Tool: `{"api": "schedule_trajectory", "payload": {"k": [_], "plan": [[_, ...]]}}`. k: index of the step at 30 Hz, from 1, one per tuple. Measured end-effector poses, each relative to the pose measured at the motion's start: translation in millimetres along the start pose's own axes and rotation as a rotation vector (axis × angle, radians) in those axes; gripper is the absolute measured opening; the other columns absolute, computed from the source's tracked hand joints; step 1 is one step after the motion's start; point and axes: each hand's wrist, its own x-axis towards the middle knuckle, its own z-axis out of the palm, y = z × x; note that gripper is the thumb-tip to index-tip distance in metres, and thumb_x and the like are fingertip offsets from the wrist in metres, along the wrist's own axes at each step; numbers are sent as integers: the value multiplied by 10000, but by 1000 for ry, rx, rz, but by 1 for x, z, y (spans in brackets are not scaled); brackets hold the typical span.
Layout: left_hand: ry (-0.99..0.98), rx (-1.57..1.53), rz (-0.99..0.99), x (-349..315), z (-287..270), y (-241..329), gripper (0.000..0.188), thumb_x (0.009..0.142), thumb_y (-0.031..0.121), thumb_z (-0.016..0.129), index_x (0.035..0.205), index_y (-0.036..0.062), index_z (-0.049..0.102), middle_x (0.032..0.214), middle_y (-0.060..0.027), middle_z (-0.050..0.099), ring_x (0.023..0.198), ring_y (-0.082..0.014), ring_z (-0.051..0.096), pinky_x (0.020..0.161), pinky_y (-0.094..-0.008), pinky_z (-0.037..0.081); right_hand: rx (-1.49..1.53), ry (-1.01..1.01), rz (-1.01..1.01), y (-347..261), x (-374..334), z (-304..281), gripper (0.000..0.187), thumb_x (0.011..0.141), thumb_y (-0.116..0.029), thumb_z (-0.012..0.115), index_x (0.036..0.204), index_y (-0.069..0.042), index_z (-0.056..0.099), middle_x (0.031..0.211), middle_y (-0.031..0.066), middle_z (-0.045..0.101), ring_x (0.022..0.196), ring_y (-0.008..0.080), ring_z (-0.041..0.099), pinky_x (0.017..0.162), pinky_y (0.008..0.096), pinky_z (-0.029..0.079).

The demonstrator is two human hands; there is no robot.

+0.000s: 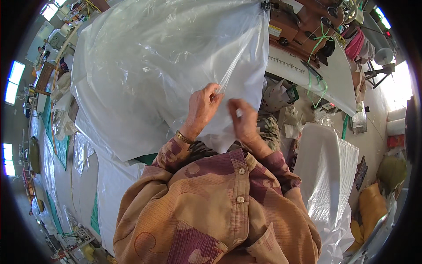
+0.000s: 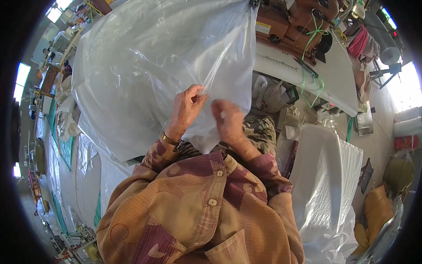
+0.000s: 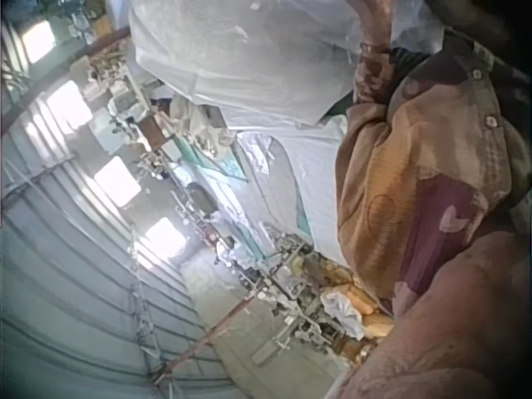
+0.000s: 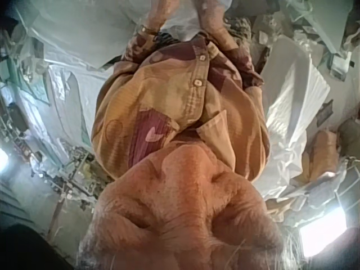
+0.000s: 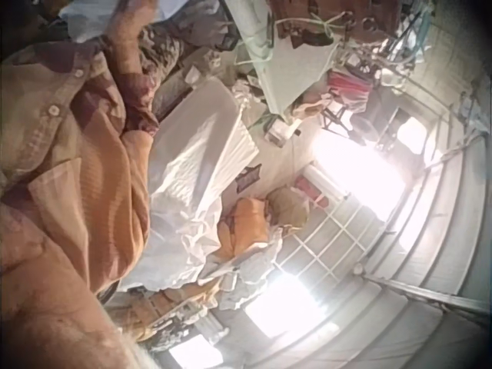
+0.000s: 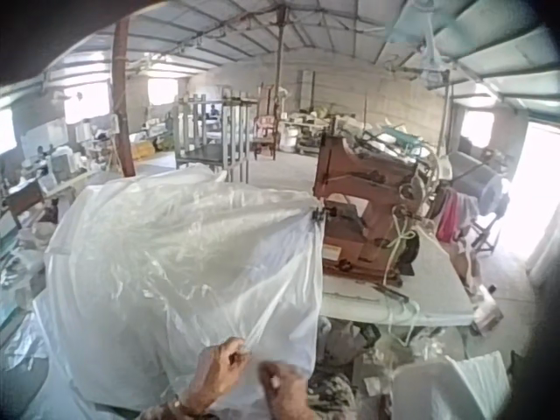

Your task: The person aligns and sews large white plastic sheets using a sewing machine. They repeatedly fold the edges of the plastic, guide the material through the machine, and adjust the fabric to ensure straight stitching. The process involves handling the plastic with both hands to maintain alignment during the sewing operation.

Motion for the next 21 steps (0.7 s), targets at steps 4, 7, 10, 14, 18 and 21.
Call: {"api": "schedule_trajectory", "payload": {"k": [4,7,10,14,18,21], "plan": [[32,-7,-50,-1,-4,18,183,902,139,676,1003,54,550,617,-105,599,561,-315,613,520,-385,447,-355,474,-7,30,17,-20,292,867,-108,680,1121,4,591,1044,164,633,936,313,603,833,394,475],[106,17,63,0,5,14,137,930,140,647,973,58,547,576,-86,558,504,-308,566,510,-386,439,-197,382,294,100,1,-2,324,877,-200,681,1106,12,594,985,173,644,875,342,601,795,379,479],[91,220,180,1,-8,31,104,925,109,635,952,56,549,643,-85,562,562,-292,585,534,-390,454,-2,90,513,114,-2,-4,291,877,-229,686,996,30,626,856,150,655,743,291,591,704,343,481],[110,229,386,8,-17,44,60,888,73,633,933,46,603,757,-87,578,682,-276,605,579,-379,464,399,-143,494,35,3,-20,252,890,-204,670,844,43,655,704,79,639,620,151,529,608,297,458],[-41,244,387,6,-7,45,60,848,50,632,883,42,584,782,-89,563,726,-288,612,609,-396,486,487,-140,374,-6,-6,-29,135,899,-127,665,941,1,672,823,92,665,782,186,586,733,339,480],[-90,268,388,4,-7,48,60,836,36,616,848,37,558,788,-93,551,722,-299,610,619,-395,491,210,-207,151,-15,-12,-31,139,891,-108,672,1014,-43,675,933,98,678,940,276,599,837,393,469]]}}
